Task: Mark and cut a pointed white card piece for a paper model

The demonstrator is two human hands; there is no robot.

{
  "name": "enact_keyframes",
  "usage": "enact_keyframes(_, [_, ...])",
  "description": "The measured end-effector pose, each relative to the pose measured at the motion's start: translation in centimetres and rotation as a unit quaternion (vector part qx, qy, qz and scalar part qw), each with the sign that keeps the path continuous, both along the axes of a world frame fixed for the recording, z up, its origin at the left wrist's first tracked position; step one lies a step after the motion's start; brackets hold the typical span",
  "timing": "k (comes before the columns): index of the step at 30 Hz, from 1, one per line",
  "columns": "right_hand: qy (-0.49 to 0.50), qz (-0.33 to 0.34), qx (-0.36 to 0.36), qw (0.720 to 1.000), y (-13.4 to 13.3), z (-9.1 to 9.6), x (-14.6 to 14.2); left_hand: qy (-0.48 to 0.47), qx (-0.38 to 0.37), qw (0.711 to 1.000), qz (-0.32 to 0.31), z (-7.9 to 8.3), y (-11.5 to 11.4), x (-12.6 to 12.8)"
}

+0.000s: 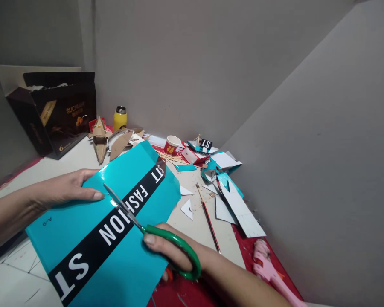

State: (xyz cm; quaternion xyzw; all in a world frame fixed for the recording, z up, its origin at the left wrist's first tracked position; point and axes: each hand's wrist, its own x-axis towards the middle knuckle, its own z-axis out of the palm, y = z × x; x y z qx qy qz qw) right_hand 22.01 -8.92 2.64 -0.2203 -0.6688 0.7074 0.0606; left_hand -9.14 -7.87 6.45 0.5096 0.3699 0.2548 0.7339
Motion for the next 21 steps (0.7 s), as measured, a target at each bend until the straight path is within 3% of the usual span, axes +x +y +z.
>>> enact_keyframes(8, [0.041,-0.033,-0.011,0.999,-0.7,-0.3,-1.0,-0.007,0.01,1.0,0.0,0.1,-0.2,0.2])
enact_keyframes(16, [0.02,-0.086,-0.036,0.995,-1.4,-1.7,-1.0,0.002,0.006,1.0,0.008,0.5,-0.2,0.3])
enact_keyframes(21, [-0.007,-0.086,-0.024,0.996,-1.5,-1.8,-1.0,0.005,0.012,1.0,0.007,0.2,-0.1,0.2])
